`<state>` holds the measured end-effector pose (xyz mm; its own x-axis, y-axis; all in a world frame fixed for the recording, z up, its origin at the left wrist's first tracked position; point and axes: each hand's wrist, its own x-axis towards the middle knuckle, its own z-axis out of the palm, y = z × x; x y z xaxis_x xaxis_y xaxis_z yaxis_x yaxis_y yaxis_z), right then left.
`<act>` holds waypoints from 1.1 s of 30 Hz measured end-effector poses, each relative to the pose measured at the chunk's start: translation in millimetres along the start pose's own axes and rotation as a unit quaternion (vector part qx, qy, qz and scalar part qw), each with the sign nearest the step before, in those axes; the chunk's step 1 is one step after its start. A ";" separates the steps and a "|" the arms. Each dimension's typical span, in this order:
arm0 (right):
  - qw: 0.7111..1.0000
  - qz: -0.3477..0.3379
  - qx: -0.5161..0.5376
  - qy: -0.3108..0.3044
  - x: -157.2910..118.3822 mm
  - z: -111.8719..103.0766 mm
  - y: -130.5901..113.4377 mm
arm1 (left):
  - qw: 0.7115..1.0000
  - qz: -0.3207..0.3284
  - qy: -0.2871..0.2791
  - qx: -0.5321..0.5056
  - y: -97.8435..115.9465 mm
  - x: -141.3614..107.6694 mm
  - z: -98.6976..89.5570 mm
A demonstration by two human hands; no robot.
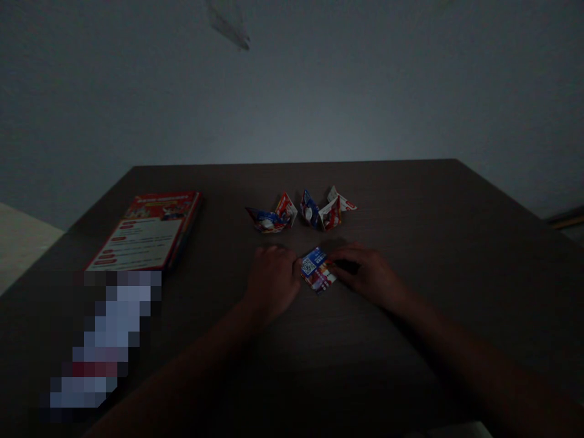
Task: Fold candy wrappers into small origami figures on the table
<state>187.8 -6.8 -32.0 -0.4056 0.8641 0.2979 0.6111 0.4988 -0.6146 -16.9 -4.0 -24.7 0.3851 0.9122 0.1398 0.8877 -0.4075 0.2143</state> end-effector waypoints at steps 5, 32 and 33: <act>1.000 -0.009 -0.005 0.000 -1.0 -0.2 2.5 | 1.000 0.014 -0.006 0.008 0.4 -2.9 -0.8; 0.879 0.299 0.369 0.044 1.4 3.9 -6.7 | 0.908 -0.023 -0.056 -0.416 0.5 4.5 -1.1; 0.863 0.310 0.395 0.062 1.3 5.2 -6.0 | 0.896 -0.035 -0.051 -0.440 1.0 4.4 -0.5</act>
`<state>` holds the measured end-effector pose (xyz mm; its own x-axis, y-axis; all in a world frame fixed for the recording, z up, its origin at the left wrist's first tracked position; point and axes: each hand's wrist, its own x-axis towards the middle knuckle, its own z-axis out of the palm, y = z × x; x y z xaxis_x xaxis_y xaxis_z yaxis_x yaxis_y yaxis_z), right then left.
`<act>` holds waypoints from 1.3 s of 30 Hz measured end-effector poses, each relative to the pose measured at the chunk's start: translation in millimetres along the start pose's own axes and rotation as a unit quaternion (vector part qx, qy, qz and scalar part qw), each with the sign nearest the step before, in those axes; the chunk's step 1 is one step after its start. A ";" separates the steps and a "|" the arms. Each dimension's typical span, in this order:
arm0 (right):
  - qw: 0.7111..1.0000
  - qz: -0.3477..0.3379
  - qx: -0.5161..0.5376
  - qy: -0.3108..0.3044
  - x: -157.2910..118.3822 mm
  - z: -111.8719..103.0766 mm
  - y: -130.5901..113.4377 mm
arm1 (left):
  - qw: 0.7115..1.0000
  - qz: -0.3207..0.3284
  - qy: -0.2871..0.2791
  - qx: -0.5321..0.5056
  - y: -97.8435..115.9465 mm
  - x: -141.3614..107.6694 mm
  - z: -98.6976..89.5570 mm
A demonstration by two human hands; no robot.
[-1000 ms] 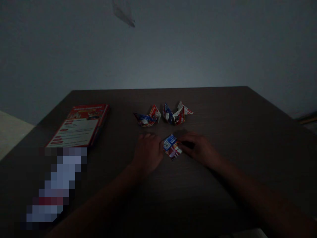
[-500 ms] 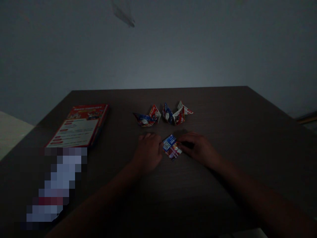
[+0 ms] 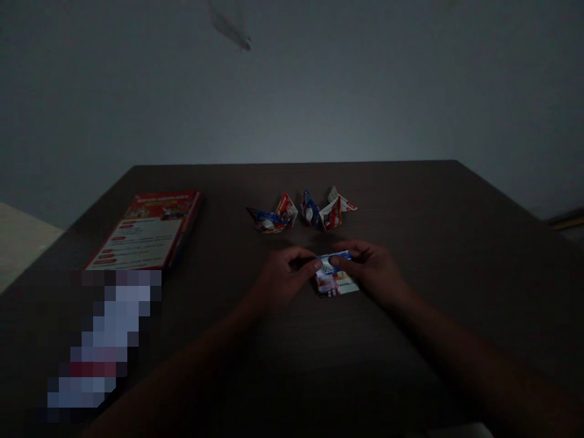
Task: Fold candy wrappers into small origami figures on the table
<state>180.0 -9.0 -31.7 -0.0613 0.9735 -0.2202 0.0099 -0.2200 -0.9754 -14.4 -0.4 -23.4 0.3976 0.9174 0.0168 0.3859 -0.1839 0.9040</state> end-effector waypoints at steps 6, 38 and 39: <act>0.998 -0.002 0.054 -0.011 0.2 -0.1 5.1 | 0.996 -0.048 0.019 -0.074 -1.1 -3.8 5.3; 0.998 0.037 0.035 -0.040 -4.7 2.2 -3.9 | 0.993 -0.054 0.001 -0.103 0.0 -7.4 14.2; 0.998 0.037 0.035 -0.040 -4.8 2.0 -3.6 | 0.993 -0.057 0.004 -0.105 0.1 -7.3 14.3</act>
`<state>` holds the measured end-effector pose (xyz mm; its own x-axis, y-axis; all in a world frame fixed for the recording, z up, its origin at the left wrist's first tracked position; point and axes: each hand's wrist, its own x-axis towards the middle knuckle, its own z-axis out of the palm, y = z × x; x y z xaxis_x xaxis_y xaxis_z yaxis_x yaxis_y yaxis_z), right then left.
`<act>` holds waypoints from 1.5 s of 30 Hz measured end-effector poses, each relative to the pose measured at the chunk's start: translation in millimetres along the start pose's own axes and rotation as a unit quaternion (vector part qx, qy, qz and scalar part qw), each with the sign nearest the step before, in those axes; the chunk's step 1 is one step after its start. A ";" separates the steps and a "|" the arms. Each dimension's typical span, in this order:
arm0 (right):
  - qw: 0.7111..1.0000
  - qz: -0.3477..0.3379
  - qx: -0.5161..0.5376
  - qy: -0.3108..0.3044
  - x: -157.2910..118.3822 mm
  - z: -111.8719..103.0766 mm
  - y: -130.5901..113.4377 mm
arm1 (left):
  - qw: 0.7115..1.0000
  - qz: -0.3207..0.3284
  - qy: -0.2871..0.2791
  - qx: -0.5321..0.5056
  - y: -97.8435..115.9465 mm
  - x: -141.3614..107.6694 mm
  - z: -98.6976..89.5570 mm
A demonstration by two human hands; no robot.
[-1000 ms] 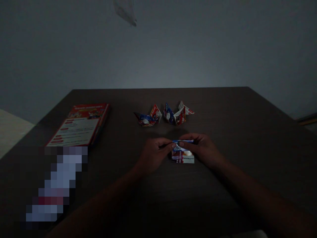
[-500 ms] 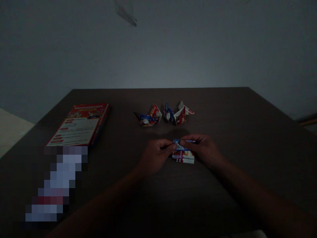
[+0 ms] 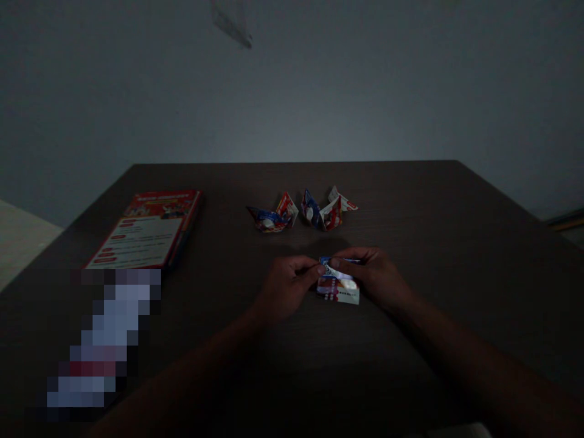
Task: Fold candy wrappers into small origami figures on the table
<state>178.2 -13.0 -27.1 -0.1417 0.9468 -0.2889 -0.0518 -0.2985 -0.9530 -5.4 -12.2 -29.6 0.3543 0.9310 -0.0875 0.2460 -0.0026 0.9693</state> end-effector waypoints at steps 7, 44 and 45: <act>1.000 -0.005 -0.001 -0.003 -0.5 1.0 0.7 | 1.000 -0.002 0.009 0.006 0.0 -1.0 0.5; 0.809 -0.354 -0.467 -0.053 2.6 -11.6 1.3 | 0.848 0.232 -0.070 0.471 0.8 -5.5 -12.7; 0.807 -0.357 -0.467 -0.060 3.2 -12.0 2.1 | 0.847 0.230 -0.073 0.473 -0.1 -5.5 -13.7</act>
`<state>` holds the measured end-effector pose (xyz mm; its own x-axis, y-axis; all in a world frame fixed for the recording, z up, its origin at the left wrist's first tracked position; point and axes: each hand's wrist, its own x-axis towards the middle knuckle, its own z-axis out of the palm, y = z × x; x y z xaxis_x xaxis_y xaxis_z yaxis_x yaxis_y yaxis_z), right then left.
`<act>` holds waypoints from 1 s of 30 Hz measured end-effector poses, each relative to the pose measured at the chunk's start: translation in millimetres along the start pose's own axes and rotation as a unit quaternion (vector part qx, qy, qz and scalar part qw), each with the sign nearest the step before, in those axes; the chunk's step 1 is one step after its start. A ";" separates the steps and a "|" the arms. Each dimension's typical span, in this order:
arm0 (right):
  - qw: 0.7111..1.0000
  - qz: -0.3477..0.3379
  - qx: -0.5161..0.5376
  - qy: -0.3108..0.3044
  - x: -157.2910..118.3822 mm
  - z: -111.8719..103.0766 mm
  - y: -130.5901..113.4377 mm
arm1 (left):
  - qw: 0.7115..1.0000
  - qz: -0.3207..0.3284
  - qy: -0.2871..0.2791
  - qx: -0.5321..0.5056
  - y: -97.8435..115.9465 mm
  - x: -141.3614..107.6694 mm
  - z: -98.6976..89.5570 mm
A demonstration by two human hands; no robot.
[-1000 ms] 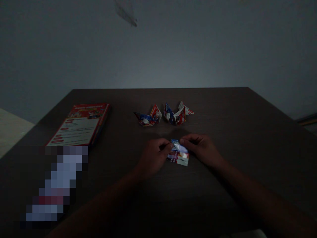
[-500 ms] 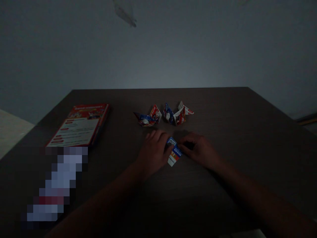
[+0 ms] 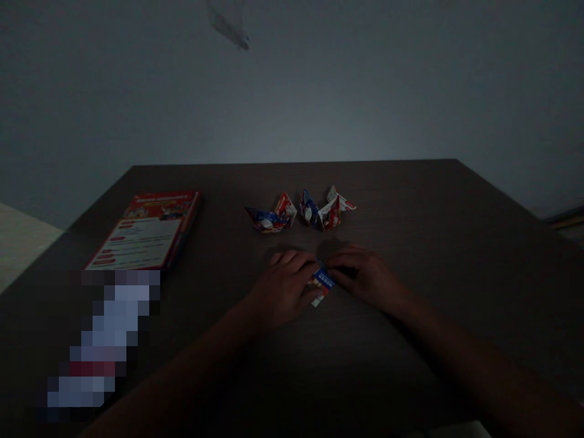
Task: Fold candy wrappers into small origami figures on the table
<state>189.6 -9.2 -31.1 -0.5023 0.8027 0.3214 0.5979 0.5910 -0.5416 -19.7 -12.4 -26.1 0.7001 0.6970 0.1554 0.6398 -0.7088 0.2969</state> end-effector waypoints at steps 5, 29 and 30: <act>1.000 -0.022 0.010 -0.009 -0.3 2.8 3.7 | 1.000 0.008 -0.024 0.013 -5.2 -3.4 -0.3; 0.996 0.046 -0.065 -0.033 -3.2 9.1 -12.5 | 0.999 -0.008 -0.042 -0.002 -10.9 -5.0 0.2; 0.996 0.050 -0.065 -0.035 -3.0 9.4 -12.9 | 0.999 -0.007 -0.043 -0.002 -10.8 -4.8 -0.1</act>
<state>177.4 -19.9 -32.3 -0.4764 0.8531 0.2129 0.7205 0.5176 -0.4615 -30.1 -8.0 -29.9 0.7159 0.6948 0.0689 0.6486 -0.6983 0.3028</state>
